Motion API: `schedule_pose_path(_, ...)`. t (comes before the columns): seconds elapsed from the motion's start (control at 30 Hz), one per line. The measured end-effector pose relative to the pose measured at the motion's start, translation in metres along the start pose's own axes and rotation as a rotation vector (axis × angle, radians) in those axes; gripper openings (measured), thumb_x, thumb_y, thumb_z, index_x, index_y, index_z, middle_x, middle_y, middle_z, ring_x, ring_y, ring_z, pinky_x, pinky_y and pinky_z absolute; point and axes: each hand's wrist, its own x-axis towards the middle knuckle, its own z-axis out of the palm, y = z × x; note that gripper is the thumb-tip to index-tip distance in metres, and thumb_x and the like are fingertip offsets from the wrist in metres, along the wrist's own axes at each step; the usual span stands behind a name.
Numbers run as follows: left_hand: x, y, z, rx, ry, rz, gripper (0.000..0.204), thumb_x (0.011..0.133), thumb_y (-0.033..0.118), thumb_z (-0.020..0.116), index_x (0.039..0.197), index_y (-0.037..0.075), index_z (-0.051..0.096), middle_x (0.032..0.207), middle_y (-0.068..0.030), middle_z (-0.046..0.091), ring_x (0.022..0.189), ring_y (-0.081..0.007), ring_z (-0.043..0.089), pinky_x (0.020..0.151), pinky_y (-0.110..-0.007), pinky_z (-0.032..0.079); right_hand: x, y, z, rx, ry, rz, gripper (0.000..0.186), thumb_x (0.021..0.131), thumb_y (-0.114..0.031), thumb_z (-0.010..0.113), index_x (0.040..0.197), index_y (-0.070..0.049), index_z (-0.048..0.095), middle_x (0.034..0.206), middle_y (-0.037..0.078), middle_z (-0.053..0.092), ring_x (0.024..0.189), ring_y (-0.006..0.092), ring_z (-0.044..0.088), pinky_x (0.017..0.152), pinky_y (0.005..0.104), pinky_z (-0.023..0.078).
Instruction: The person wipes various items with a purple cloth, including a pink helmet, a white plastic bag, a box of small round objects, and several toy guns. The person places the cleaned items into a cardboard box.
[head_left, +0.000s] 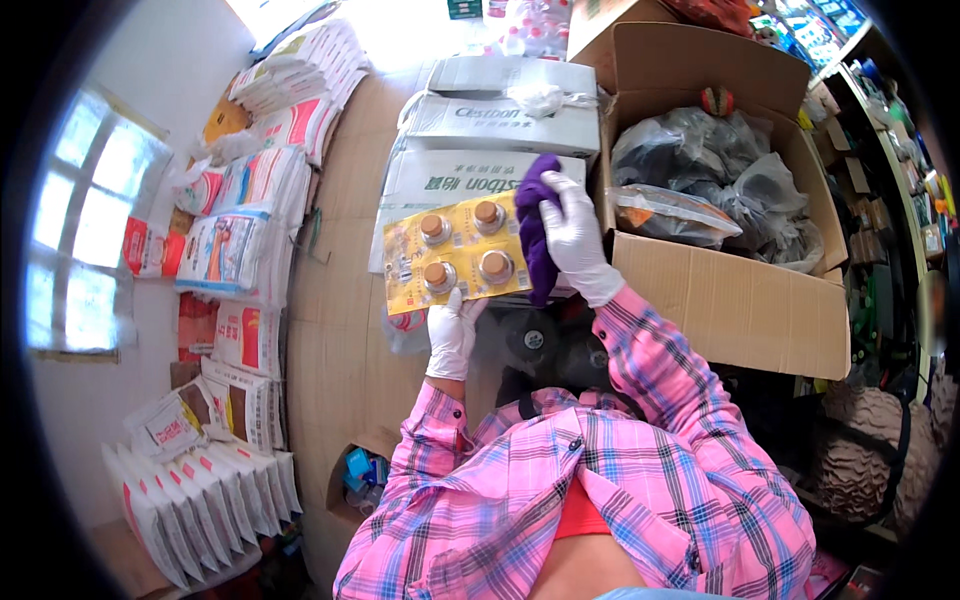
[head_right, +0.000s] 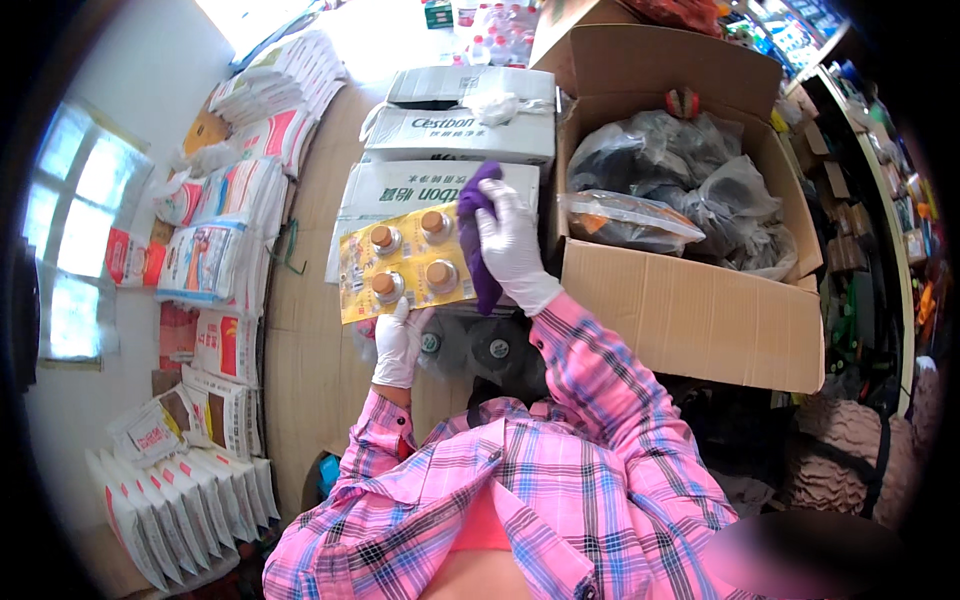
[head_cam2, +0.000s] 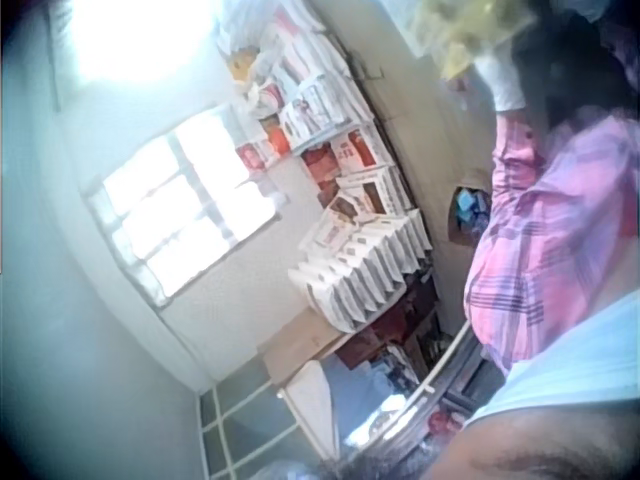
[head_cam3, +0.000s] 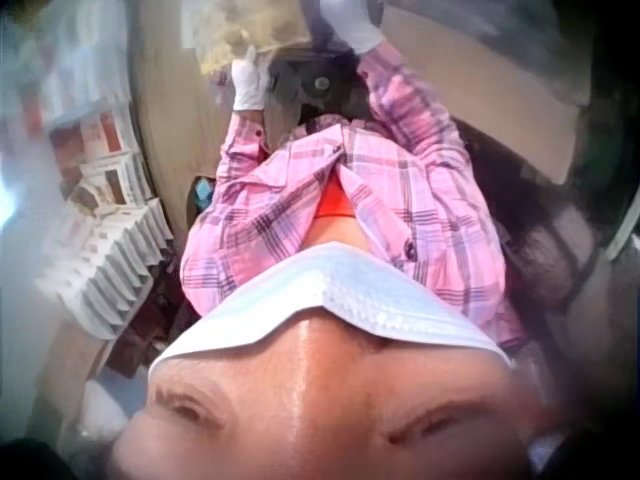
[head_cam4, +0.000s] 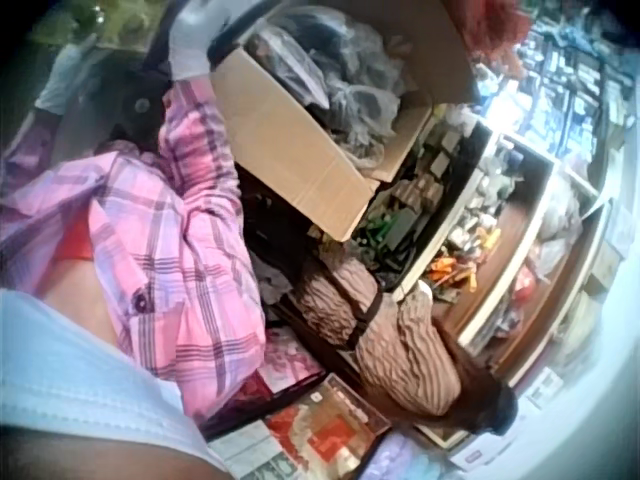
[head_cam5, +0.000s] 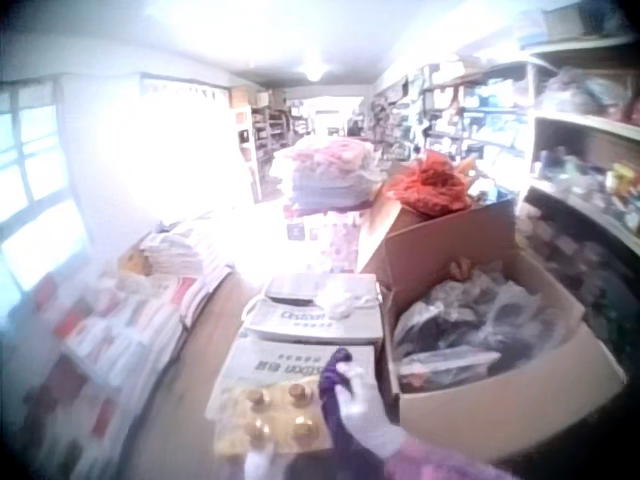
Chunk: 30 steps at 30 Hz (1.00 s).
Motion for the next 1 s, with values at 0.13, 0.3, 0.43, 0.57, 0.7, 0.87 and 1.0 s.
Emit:
schedule_pose_path(0.13,-0.002,-0.002,0.002,-0.003,0.076,-0.041,0.035,0.099,0.008,0.047,0.133,0.003,0.039,0.126,-0.0166,0.055,0.111,-0.0345,0.06,0.088,-0.052,0.053,-0.013,0.029,0.051,-0.643,-0.459,-0.183,0.04,0.083,-0.015,0.057,0.123,-0.007,0.059,0.127,0.017,0.055,0.099,0.0343,0.056,0.082,0.0409,0.05)
schedule_pose_path(0.3,0.009,-0.015,-0.001,-0.135,0.205,-0.079,0.04,0.099,0.009,0.045,0.138,0.005,0.034,0.135,-0.0174,0.047,0.123,-0.0359,0.05,0.098,-0.055,0.046,-0.026,-0.012,0.048,-0.845,-0.637,-0.114,0.035,0.078,-0.012,0.058,0.112,-0.004,0.06,0.112,0.017,0.058,0.089,0.0318,0.059,0.073,0.0397,0.053)
schedule_pose_path(0.43,0.008,-0.018,0.001,-0.167,0.205,-0.073,0.038,0.1,0.008,0.045,0.137,0.003,0.037,0.133,-0.0173,0.049,0.122,-0.0334,0.05,0.102,-0.054,0.044,-0.068,-0.043,0.039,-0.91,-0.708,-0.095,0.023,0.073,-0.007,0.06,0.096,-0.002,0.057,0.092,0.014,0.055,0.081,0.0293,0.059,0.065,0.0372,0.053)
schedule_pose_path(0.57,0.007,-0.012,0.008,-0.19,0.143,-0.05,0.036,0.1,0.009,0.045,0.135,0.001,0.04,0.132,-0.017,0.05,0.121,-0.0322,0.051,0.101,-0.052,0.044,-0.059,-0.048,-0.006,-0.655,-0.892,-0.149,0.014,0.078,-0.011,0.057,0.088,-0.002,0.059,0.087,0.016,0.058,0.077,0.0311,0.062,0.067,0.0389,0.055)
schedule_pose_path(0.7,0.012,-0.011,0.007,-0.187,0.133,-0.004,0.035,0.1,0.009,0.046,0.133,0.001,0.041,0.131,-0.0167,0.052,0.12,-0.0314,0.052,0.1,-0.051,0.045,-0.032,-0.043,-0.046,-0.268,-1.261,0.155,0.026,0.085,-0.013,0.053,0.106,-0.003,0.065,0.103,0.017,0.066,0.091,0.0325,0.065,0.081,0.038,0.052)
schedule_pose_path(0.87,0.017,-0.004,0.007,-0.211,0.145,-0.032,0.027,0.099,0.015,0.049,0.124,0.004,0.046,0.126,-0.0161,0.055,0.113,-0.0319,0.056,0.095,-0.055,0.045,0.005,-0.026,-0.064,0.242,-0.525,0.498,0.024,0.089,-0.011,0.053,0.104,0.005,0.062,0.089,0.01,0.065,0.085,0.0203,0.062,0.082,0.0319,0.049)
schedule_pose_path(1.0,0.009,-0.004,0.017,-0.289,-0.071,-0.248,0.038,0.099,0.021,0.049,0.13,0.002,0.043,0.131,-0.0177,0.052,0.121,-0.0357,0.051,0.101,-0.058,0.04,0.019,0.005,-0.029,-0.271,-0.2,0.04,0.025,0.087,-0.016,0.056,0.105,-0.001,0.066,0.102,0.017,0.067,0.094,0.0357,0.062,0.085,0.0395,0.049)
